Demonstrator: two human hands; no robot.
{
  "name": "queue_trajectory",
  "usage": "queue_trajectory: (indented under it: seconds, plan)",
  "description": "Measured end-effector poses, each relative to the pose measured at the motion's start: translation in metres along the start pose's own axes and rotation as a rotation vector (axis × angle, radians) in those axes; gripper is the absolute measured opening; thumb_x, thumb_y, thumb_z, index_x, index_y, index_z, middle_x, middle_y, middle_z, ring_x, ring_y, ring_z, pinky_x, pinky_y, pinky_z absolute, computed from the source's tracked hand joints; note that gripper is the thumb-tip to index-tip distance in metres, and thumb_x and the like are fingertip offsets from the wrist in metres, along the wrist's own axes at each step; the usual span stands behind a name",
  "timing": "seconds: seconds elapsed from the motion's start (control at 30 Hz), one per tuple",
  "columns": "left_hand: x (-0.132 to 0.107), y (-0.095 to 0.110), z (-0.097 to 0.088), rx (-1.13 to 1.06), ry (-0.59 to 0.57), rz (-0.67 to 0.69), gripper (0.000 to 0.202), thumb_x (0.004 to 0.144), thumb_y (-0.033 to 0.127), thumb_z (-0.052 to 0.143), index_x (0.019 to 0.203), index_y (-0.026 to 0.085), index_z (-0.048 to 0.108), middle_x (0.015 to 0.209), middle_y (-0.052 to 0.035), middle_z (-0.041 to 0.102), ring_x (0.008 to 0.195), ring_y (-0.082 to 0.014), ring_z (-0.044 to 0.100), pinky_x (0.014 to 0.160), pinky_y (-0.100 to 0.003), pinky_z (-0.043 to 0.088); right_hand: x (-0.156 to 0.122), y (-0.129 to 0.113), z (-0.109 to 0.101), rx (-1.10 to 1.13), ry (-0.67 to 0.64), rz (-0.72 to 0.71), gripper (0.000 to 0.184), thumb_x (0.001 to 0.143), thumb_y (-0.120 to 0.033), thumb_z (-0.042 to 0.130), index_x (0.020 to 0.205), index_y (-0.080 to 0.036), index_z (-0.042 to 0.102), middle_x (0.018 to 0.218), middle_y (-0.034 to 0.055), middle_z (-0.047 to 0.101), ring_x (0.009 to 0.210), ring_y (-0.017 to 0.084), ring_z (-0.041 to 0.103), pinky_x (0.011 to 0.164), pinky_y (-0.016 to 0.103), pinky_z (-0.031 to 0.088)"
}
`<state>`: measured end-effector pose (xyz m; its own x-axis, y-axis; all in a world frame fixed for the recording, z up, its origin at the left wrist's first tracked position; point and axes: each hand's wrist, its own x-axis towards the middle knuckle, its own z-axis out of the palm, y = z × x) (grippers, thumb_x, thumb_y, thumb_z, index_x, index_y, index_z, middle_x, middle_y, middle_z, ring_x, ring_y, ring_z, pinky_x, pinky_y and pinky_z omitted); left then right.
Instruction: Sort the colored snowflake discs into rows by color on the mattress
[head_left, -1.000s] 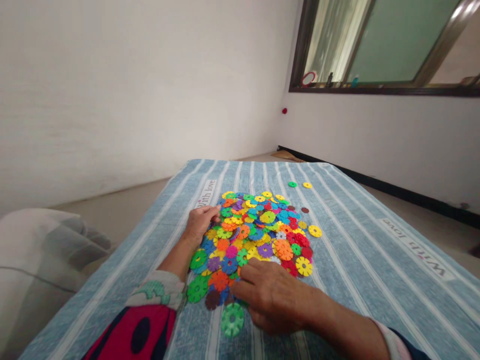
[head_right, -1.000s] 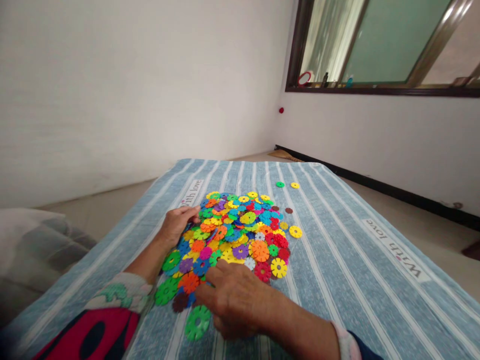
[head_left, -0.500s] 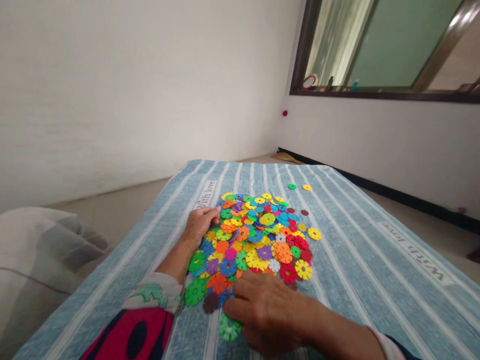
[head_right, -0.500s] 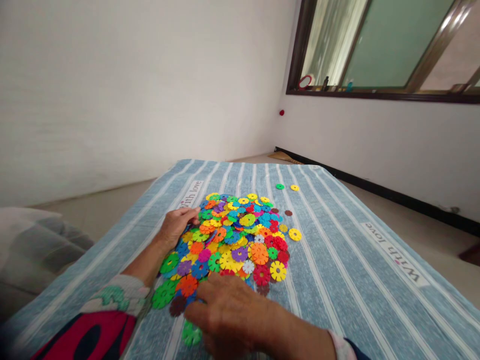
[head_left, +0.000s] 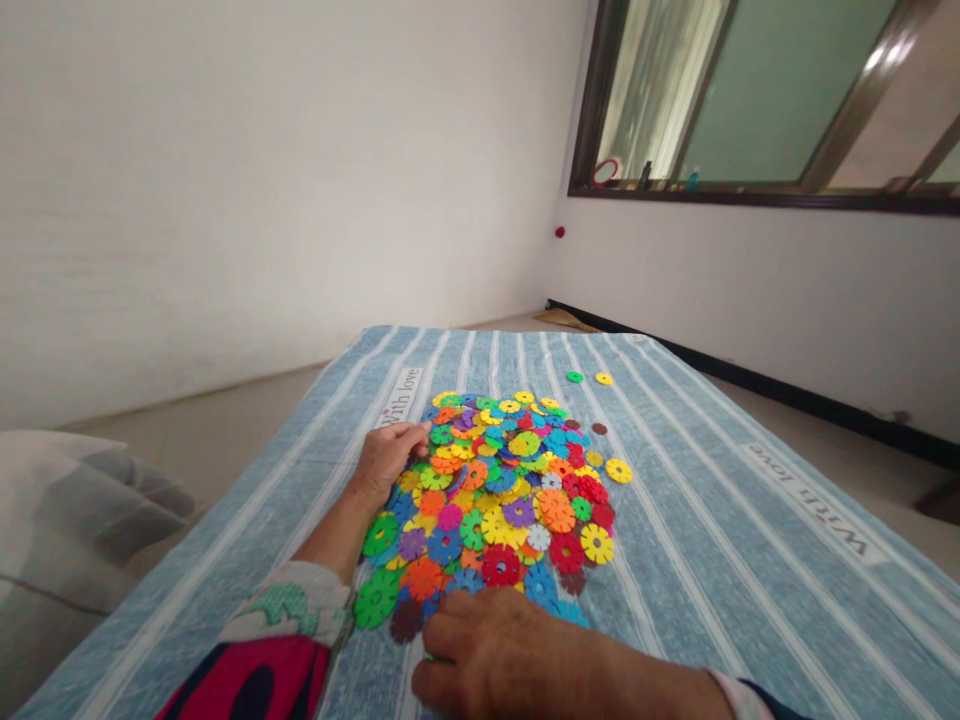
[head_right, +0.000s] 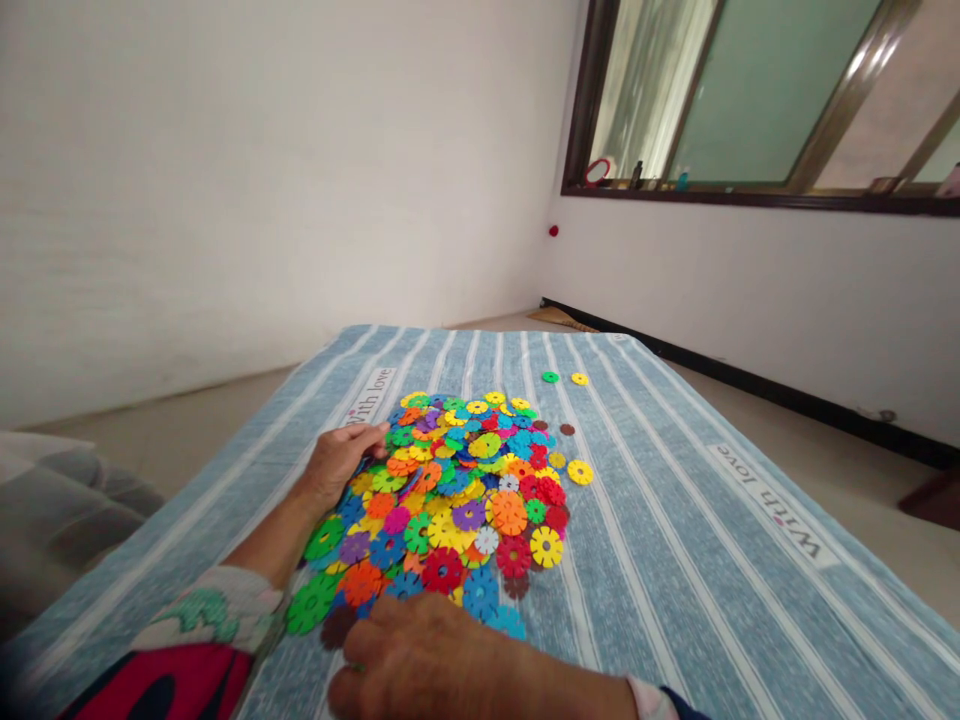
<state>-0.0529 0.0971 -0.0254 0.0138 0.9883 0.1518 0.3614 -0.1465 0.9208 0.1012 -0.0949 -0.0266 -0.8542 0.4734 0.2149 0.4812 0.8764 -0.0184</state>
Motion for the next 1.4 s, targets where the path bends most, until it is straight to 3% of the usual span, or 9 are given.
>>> queue_trajectory:
  seconds: [0.3, 0.53, 0.67, 0.8, 0.87, 0.97, 1.17, 1.3, 1.4]
  plan:
    - [0.0, 0.0, 0.001, -0.025, -0.006, -0.046, 0.035, 0.062, 0.05, 0.065, 0.053, 0.017, 0.062, 0.048, -0.0001, 0.06, 0.05, -0.0132, 0.049, 0.055, -0.025, 0.038, 0.005, -0.003, 0.007, -0.004, -0.004, -0.029, 0.014, 0.089, -0.024, 0.059, 0.077, -0.021, 0.052, 0.076, 0.0003, 0.054, 0.076, 0.019, 0.052, 0.055, 0.028, 0.044]
    - [-0.001, 0.002, 0.0, -0.022, -0.003, -0.029, 0.035, 0.065, 0.05, 0.062, 0.052, 0.017, 0.061, 0.048, 0.0002, 0.06, 0.051, -0.0131, 0.049, 0.057, -0.024, 0.039, -0.001, 0.002, -0.013, 0.008, 0.04, 0.031, 0.007, 0.088, -0.024, 0.056, 0.095, -0.021, 0.055, 0.094, 0.0032, 0.059, 0.08, 0.018, 0.053, 0.059, 0.027, 0.044]
    - [0.0, 0.002, -0.001, -0.004, -0.006, -0.017, 0.037, 0.066, 0.051, 0.06, 0.051, 0.018, 0.059, 0.049, -0.0001, 0.06, 0.052, -0.0134, 0.05, 0.057, -0.024, 0.038, -0.022, 0.042, -0.042, 0.047, 0.054, 0.279, 0.016, 0.081, -0.014, 0.055, 0.094, -0.02, 0.06, 0.089, 0.0038, 0.062, 0.081, 0.019, 0.055, 0.066, 0.028, 0.044]
    - [0.001, 0.002, -0.002, 0.02, -0.005, -0.024, 0.037, 0.066, 0.052, 0.059, 0.05, 0.019, 0.06, 0.049, -0.0001, 0.06, 0.051, -0.0138, 0.049, 0.054, -0.024, 0.037, -0.07, 0.109, -0.062, 0.077, 0.23, 0.647, 0.037, 0.073, -0.009, 0.056, 0.108, -0.019, 0.063, 0.102, 0.005, 0.066, 0.097, 0.019, 0.058, 0.084, 0.029, 0.043]
    - [0.001, 0.003, -0.002, 0.033, 0.006, -0.033, 0.037, 0.066, 0.052, 0.06, 0.05, 0.019, 0.06, 0.049, -0.0003, 0.06, 0.051, -0.014, 0.048, 0.054, -0.025, 0.037, -0.096, 0.141, -0.065, 0.067, 0.236, 0.862, 0.04, 0.073, -0.012, 0.058, 0.112, -0.02, 0.063, 0.105, 0.0049, 0.067, 0.098, 0.019, 0.059, 0.086, 0.027, 0.043]
    - [0.002, 0.004, -0.002, 0.05, 0.008, -0.043, 0.036, 0.063, 0.052, 0.062, 0.049, 0.019, 0.061, 0.05, -0.0011, 0.061, 0.053, -0.0147, 0.049, 0.055, -0.025, 0.037, -0.123, 0.177, -0.058, 0.028, 0.218, 1.025, 0.04, 0.072, -0.01, 0.055, 0.11, -0.015, 0.065, 0.103, 0.0098, 0.068, 0.091, 0.022, 0.062, 0.081, 0.029, 0.044]
    - [0.005, 0.001, -0.003, 0.11, 0.003, -0.002, 0.037, 0.062, 0.054, 0.061, 0.048, 0.02, 0.059, 0.05, -0.0009, 0.06, 0.055, -0.0159, 0.048, 0.056, -0.026, 0.036, -0.144, 0.207, -0.034, 0.085, 0.094, 1.115, 0.042, 0.069, -0.012, 0.062, 0.11, -0.019, 0.068, 0.106, 0.0068, 0.068, 0.097, 0.022, 0.062, 0.082, 0.027, 0.044]
    - [0.005, 0.001, -0.003, 0.123, -0.005, 0.01, 0.037, 0.063, 0.053, 0.06, 0.047, 0.021, 0.057, 0.05, -0.0001, 0.059, 0.053, -0.0152, 0.046, 0.053, -0.025, 0.034, -0.161, 0.213, -0.038, 0.133, 0.061, 1.118, 0.054, 0.072, -0.02, 0.068, 0.125, -0.016, 0.059, 0.114, 0.0088, 0.066, 0.099, 0.021, 0.063, 0.083, 0.027, 0.046]
    - [0.005, 0.002, -0.003, 0.134, -0.006, -0.009, 0.038, 0.065, 0.054, 0.059, 0.046, 0.021, 0.056, 0.05, 0.0001, 0.058, 0.052, -0.015, 0.045, 0.053, -0.026, 0.034, -0.169, 0.216, -0.044, 0.132, 0.011, 1.134, 0.056, 0.07, -0.018, 0.068, 0.125, -0.015, 0.058, 0.111, 0.0098, 0.067, 0.095, 0.021, 0.064, 0.08, 0.027, 0.046]
